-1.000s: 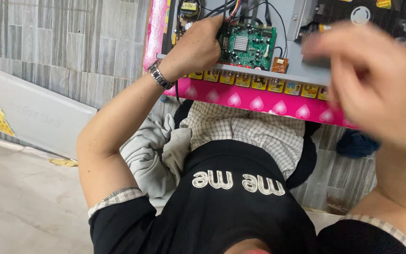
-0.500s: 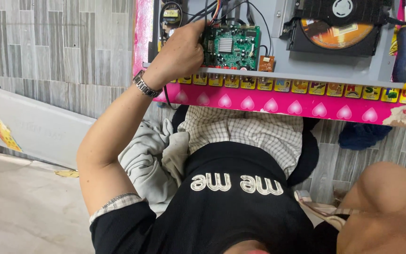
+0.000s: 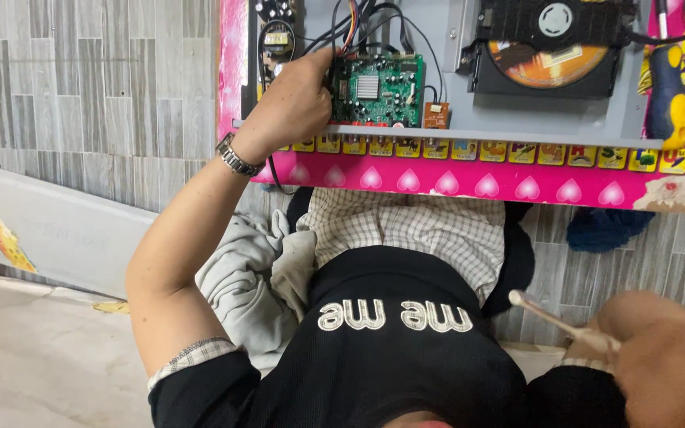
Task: Repairing and cleaning the internal components of an electronic device using a cloth, brush, and screwdriver
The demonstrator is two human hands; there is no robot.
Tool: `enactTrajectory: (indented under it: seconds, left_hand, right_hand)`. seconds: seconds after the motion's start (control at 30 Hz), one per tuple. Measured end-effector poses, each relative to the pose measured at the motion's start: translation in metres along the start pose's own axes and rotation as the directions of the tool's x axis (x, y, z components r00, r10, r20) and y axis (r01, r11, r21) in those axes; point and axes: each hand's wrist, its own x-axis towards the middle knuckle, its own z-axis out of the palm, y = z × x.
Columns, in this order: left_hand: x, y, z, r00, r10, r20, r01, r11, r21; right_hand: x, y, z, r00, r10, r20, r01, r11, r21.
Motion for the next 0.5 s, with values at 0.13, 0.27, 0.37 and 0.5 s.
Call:
enactTrajectory:
  seconds: [0.13,0.27,0.37,0.5]
  left_hand:
    - [0.001,-0.001,0.0,0.999,-0.028,0.031,0.029,0.999,-0.017]
    - [0.002,-0.006,0.001,0.998,-0.045,0.05,0.045,0.999,-0.014]
    - [0.003,-0.004,0.002,0.985,-0.143,0.097,0.141,0.99,0.03]
    - [0.003,-0.007,0.002,0.987,-0.133,0.094,0.131,0.991,0.025]
  right_hand:
    - [0.0,-0.004,0.005,0.985,0.018,-0.169,-0.016,1.0,0.013]
    - [-0.002,0.007,0.026,0.382,0.066,-0.922,-0.066,0.997,0.045]
    - [-0.022,0.037,0.012,0.349,0.065,-0.935,0.065,0.994,0.093]
    - [0.011,0.032,-0.021,0.514,-0.217,-0.83,0.084,0.976,-0.203]
